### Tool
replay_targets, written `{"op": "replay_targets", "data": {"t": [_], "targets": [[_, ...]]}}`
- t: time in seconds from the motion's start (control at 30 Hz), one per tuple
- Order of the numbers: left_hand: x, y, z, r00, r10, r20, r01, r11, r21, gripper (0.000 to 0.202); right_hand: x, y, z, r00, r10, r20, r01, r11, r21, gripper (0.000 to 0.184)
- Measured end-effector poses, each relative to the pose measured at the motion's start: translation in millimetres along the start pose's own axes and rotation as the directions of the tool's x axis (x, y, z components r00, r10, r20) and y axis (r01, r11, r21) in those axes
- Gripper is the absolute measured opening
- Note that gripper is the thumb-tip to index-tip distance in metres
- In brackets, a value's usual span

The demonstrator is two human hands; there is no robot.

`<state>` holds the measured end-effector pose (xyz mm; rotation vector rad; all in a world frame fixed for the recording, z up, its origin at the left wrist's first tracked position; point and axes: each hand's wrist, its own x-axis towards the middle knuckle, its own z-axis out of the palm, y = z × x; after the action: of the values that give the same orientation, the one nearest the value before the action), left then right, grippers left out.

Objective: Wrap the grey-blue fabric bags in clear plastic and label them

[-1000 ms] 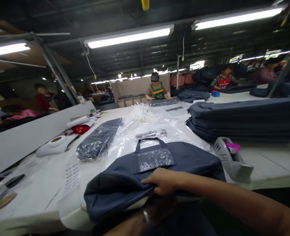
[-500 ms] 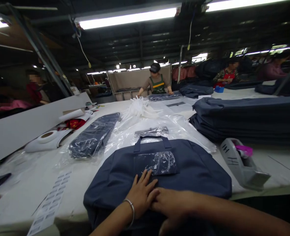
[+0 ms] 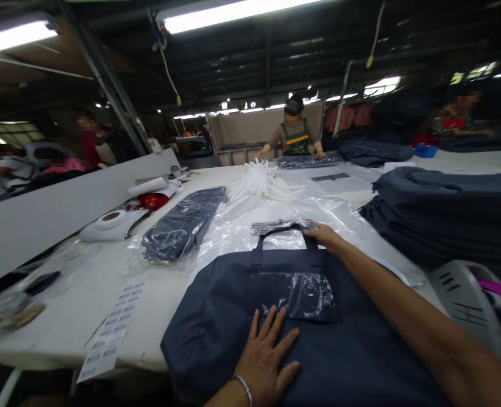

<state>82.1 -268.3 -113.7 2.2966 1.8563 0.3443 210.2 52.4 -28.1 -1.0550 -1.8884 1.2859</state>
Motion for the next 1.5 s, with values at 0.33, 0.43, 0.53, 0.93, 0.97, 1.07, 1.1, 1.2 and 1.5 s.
{"op": "replay_targets", "data": {"t": [0.33,0.43,0.53,0.93,0.97,1.07,1.1,1.2,1.5], "targets": [[-2,5,-4.3,1.0,-0.03,0.002,0.03,0.995,-0.093,0.062,-120,0,25,0.812,-0.24,0.532,0.494,0.768,-0.408,0.033],[-3,4,1.6,0.999,-0.02,-0.037,0.019,1.0,-0.025,0.075,-156,16,46,0.775,-0.362,0.518,0.62,0.597,-0.509,0.026],[3,6,-1.7,0.987,0.022,-0.159,-0.006,0.995,0.1,0.089,-180,34,57,0.755,-0.441,0.485,0.655,0.54,-0.529,0.035],[31,-12,1.1,0.997,0.047,-0.058,-0.042,0.996,0.08,0.071,-102,-37,61,0.882,-0.371,0.29,0.444,0.86,-0.251,0.027],[31,-13,-3.4,0.998,0.043,-0.042,-0.041,0.998,0.045,0.071,-93,-34,70,0.91,-0.348,0.224,0.384,0.913,-0.14,0.032],[35,-22,-34.9,0.996,0.055,0.072,-0.043,0.986,-0.163,0.057,-85,-3,99,0.956,-0.213,0.2,0.211,0.977,0.031,0.041],[40,-27,-50.1,0.995,0.039,0.088,-0.015,0.967,-0.252,0.048,-88,10,107,0.957,-0.197,0.214,0.195,0.98,0.032,0.04],[72,-51,-95.2,0.993,-0.121,0.007,0.114,0.912,-0.395,0.03,-102,34,120,0.936,-0.268,0.228,0.294,0.952,-0.089,0.031],[230,-142,-74.8,0.977,-0.095,0.19,0.124,0.981,-0.147,0.017,-115,28,121,0.91,-0.31,0.275,0.403,0.814,-0.417,0.03]]}}
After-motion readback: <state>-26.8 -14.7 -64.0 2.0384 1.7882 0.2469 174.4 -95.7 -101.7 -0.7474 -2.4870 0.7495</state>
